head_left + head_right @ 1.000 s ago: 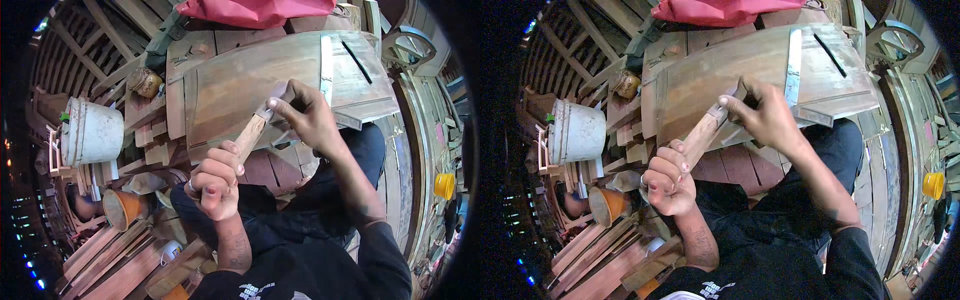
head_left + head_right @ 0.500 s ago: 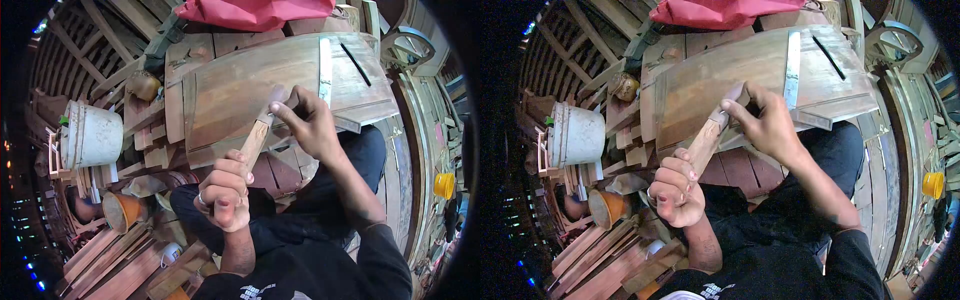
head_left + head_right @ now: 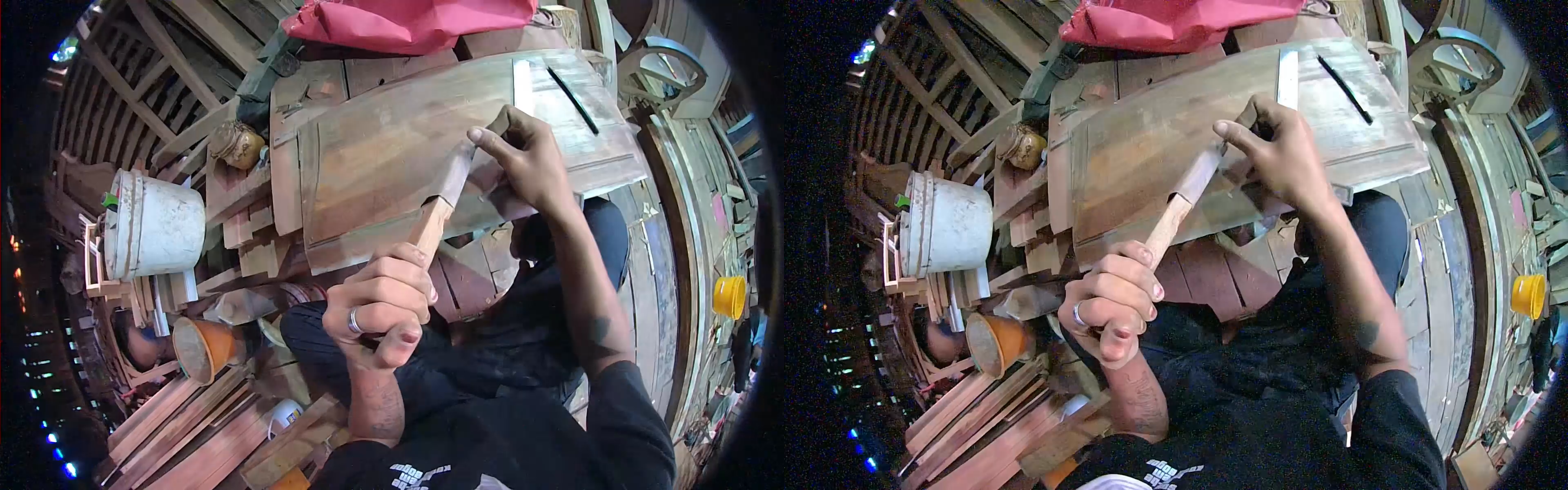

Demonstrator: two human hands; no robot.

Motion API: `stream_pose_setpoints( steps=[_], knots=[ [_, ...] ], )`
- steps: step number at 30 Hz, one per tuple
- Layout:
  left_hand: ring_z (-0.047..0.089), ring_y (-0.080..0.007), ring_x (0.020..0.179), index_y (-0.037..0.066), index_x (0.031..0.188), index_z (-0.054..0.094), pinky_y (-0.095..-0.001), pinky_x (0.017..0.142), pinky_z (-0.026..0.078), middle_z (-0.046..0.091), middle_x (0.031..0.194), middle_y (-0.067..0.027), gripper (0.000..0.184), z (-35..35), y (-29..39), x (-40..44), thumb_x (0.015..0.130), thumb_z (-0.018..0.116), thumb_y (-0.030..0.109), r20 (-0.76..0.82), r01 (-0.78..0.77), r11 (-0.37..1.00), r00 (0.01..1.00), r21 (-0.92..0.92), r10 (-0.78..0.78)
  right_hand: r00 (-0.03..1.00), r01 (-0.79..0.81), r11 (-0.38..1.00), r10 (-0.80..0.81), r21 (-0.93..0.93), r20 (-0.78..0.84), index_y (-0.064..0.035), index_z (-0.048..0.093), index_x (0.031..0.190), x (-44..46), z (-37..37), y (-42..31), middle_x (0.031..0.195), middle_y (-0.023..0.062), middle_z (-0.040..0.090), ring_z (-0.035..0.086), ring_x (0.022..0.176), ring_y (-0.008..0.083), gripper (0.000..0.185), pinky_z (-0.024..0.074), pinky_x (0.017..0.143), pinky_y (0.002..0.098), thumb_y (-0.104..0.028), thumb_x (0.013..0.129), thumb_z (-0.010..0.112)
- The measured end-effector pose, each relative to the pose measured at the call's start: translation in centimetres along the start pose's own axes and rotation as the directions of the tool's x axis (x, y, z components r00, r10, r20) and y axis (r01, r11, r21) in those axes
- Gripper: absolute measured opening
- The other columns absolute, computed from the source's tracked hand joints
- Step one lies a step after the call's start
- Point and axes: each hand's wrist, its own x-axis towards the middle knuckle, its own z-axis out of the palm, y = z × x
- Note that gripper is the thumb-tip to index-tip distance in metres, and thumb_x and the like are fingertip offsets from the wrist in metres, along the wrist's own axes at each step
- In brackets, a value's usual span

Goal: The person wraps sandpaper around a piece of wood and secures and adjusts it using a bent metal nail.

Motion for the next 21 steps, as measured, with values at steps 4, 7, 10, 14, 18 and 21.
stream_pose_setpoints(
  steps=[4,7,10,14,18,21],
  knots=[
    [0.065,-0.0225,0.065,0.005,0.065,0.062,-0.0461,0.084,0.052,0.065,0.064,-0.0055,0.035,0.1,0.4,0.7,0.092,0.067,0.026,0.025,0.039,0.998,0.999,0.044,-0.04,0.99,0.118,0.992,-0.121,-0.049,-0.066,0.0017,0.059,0.086,-1.1,0.0,-0.3,0.071,0.0039,0.065,0.064,0.068,0.011,0.032,0.0537,0.057,0.0289,-0.025,0.1,0.069],
    [0.064,-0.0227,0.064,0.005,0.064,0.06,-0.0465,0.085,0.051,0.065,0.064,-0.0059,0.036,0.4,0.4,0.8,0.092,0.066,0.026,-0.008,0.041,0.998,0.999,0.042,-0.041,0.999,0.049,0.967,-0.05,0.252,-0.004,0.0034,0.066,0.106,-2.3,0.7,-2.2,0.078,0.0045,0.067,0.064,0.07,0.0128,0.023,0.0546,0.066,0.0298,-0.019,0.104,0.062],
    [0.063,-0.0228,0.063,0.005,0.063,0.057,-0.0471,0.085,0.05,0.064,0.063,-0.0064,0.037,0.6,0.4,0.9,0.092,0.064,0.026,-0.062,0.043,0.999,0.997,0.027,-0.041,0.994,0.092,0.991,-0.097,0.095,0.053,0.0045,0.064,0.118,-2.7,0.6,-1.6,0.091,0.0092,0.071,0.068,0.077,0.0124,0.022,0.0564,0.068,0.0275,-0.013,0.105,0.059],
    [0.062,-0.0228,0.062,0.006,0.062,0.055,-0.0475,0.085,0.05,0.063,0.062,-0.0069,0.037,0.4,0.4,0.9,0.092,0.063,0.026,-0.084,0.057,0.998,0.995,0.038,-0.054,0.997,0.068,0.985,-0.073,0.156,0.029,0.0053,0.063,0.118,-2.8,0.7,-1.4,0.093,0.0103,0.072,0.069,0.082,0.0126,0.023,0.0571,0.071,0.0285,-0.013,0.105,0.059],
    [0.064,-0.0238,0.068,0.002,0.068,0.061,-0.047,0.086,0.052,0.066,0.068,-0.0075,0.019,0.1,0.1,0.6,0.081,0.069,0.014,-0.087,0.024,0.999,0.996,-0.044,-0.028,0.998,0.005,0.99,-0.014,0.142,0.061,0.0016,0.06,0.129,-2.7,-0.3,-0.8,0.094,0.0066,0.07,0.067,0.084,0.0109,0.029,0.0524,0.067,0.0249,-0.016,0.106,0.058],
    [0.063,-0.0233,0.066,0.004,0.065,0.057,-0.0474,0.086,0.051,0.065,0.067,-0.0074,0.028,0.3,0.3,0.5,0.086,0.065,0.02,-0.098,0.039,0.999,0.994,0.0,-0.039,0.995,-0.005,0.971,-0.018,0.239,0.093,-0.0001,0.062,0.126,-2.2,-0.7,0.2,0.098,0.0068,0.07,0.068,0.087,0.0124,0.025,0.0541,0.073,0.0263,-0.015,0.105,0.059]
  ],
)
